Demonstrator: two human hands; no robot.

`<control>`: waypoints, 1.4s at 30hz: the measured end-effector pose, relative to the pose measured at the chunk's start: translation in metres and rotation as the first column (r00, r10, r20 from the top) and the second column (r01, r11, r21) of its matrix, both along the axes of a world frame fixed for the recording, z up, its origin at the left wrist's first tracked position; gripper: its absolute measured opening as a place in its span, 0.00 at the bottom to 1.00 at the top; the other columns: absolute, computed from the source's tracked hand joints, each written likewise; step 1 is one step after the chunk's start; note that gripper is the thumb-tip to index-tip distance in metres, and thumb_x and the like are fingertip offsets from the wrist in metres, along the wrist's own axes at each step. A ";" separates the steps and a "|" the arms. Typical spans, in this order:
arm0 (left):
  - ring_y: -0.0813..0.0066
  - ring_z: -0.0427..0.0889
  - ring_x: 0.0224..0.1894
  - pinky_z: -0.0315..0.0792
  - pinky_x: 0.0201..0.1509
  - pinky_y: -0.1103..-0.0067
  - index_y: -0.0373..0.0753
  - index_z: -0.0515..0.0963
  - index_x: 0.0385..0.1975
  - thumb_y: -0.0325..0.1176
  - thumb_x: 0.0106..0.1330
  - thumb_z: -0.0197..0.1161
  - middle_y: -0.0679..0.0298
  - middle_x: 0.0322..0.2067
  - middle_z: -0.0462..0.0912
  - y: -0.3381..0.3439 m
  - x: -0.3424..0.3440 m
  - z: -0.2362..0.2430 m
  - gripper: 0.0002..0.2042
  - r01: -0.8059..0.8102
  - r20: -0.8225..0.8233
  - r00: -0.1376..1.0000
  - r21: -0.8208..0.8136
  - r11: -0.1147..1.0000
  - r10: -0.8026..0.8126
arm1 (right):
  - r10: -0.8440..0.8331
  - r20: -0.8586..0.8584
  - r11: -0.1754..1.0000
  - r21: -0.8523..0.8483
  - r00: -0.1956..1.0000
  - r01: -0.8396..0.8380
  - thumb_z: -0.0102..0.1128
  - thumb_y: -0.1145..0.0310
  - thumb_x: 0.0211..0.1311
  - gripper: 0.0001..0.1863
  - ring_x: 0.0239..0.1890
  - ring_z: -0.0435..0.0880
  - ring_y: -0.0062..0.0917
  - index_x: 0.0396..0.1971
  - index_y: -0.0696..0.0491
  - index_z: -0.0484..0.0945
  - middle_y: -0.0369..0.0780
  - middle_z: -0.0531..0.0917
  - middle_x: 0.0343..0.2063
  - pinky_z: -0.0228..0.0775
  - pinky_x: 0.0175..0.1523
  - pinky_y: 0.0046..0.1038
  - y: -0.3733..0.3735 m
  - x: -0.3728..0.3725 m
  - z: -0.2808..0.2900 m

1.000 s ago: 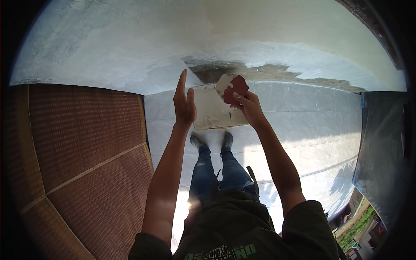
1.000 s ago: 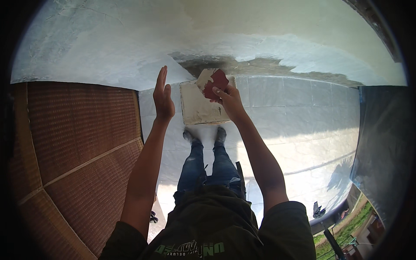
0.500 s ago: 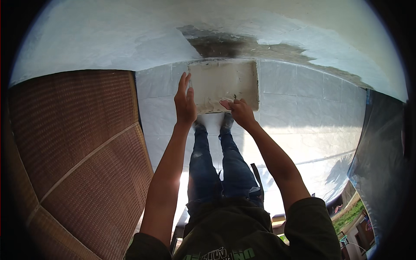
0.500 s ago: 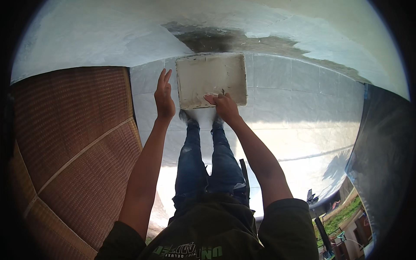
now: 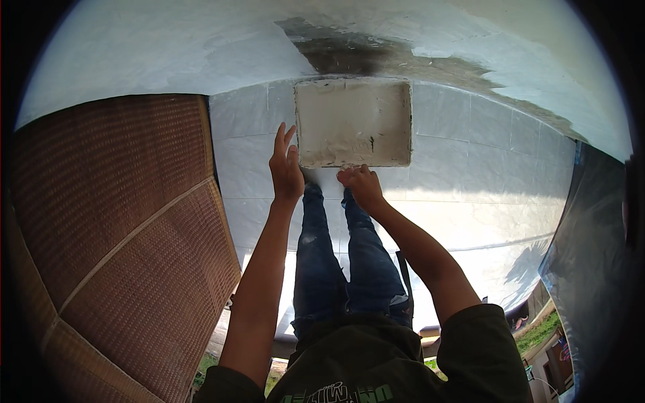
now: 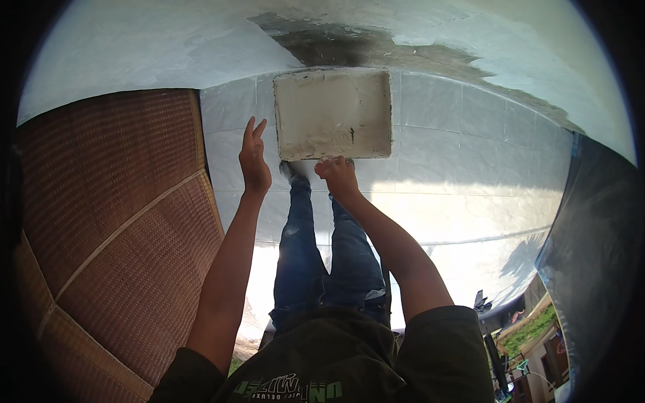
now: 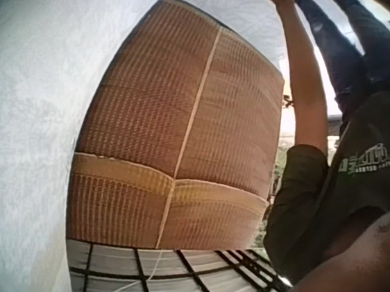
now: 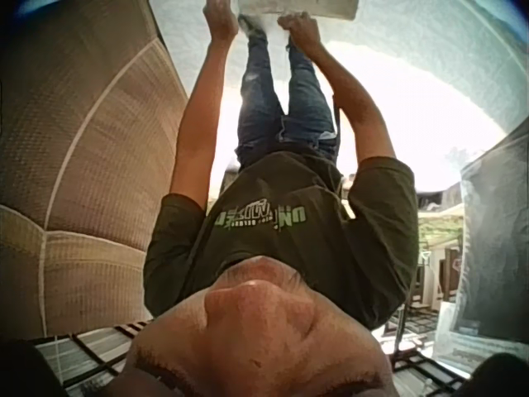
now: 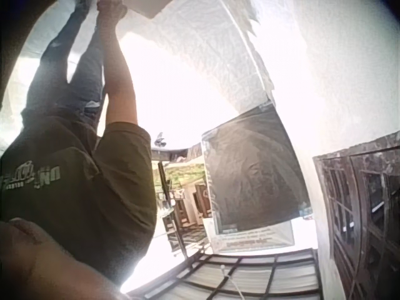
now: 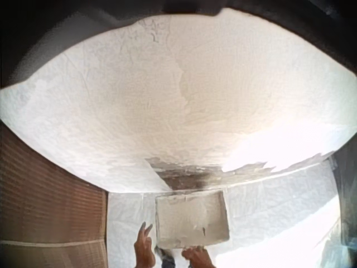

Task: The person applies wall putty to a damaged exterior wall and smooths it with a putty knife.

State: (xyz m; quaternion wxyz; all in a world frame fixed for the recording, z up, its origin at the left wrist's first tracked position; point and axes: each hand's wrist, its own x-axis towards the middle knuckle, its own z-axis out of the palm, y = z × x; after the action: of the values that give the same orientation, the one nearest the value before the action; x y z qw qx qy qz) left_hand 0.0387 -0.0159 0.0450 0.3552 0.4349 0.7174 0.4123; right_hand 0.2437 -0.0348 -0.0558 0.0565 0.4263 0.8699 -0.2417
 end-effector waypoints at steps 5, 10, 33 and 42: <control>0.50 0.68 0.65 0.58 0.69 0.66 0.30 0.57 0.67 0.39 0.72 0.43 0.45 0.60 0.72 -0.006 0.002 -0.002 0.27 -0.012 0.005 1.000 0.012 1.000 0.012 | -0.222 -0.107 0.922 -0.346 0.969 0.174 0.58 0.74 0.54 0.14 0.43 0.80 0.38 0.40 0.48 0.86 0.42 0.83 0.35 0.75 0.44 0.38 -0.001 0.011 0.019; 0.67 0.63 0.43 0.59 0.50 0.74 0.32 0.58 0.67 0.48 0.73 0.40 0.50 0.58 0.76 -0.006 0.002 -0.004 0.30 -0.027 -0.054 0.998 0.046 0.999 0.029 | -0.979 0.201 -0.203 -0.967 -0.031 0.156 0.57 0.67 0.67 0.16 0.45 0.82 0.27 0.49 0.60 0.75 0.41 0.82 0.44 0.77 0.48 0.31 0.015 0.035 -0.014; 0.60 0.70 0.63 0.53 0.71 0.66 0.33 0.57 0.68 0.54 0.75 0.36 0.52 0.59 0.75 -0.008 0.006 -0.011 0.33 -0.005 -0.041 0.999 0.020 1.000 0.006 | 0.054 -0.206 0.978 -0.186 0.977 -0.094 0.56 0.76 0.55 0.07 0.42 0.79 0.38 0.28 0.55 0.84 0.41 0.82 0.33 0.74 0.46 0.38 0.096 0.103 -0.022; 0.62 0.72 0.62 0.55 0.69 0.68 0.33 0.58 0.68 0.54 0.75 0.36 0.53 0.59 0.76 -0.015 -0.002 -0.016 0.32 -0.016 -0.062 0.998 0.003 1.000 0.016 | 0.235 -0.252 0.947 -0.159 0.939 -0.280 0.59 0.74 0.55 0.04 0.39 0.80 0.41 0.26 0.55 0.82 0.42 0.81 0.31 0.73 0.46 0.38 0.089 0.015 -0.057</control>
State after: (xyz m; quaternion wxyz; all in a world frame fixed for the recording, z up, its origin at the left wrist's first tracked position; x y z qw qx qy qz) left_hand 0.0365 -0.0310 0.0287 0.3288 0.4424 0.7309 0.4023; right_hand 0.2588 0.0537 -0.1124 0.0277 0.2701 0.8915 -0.3626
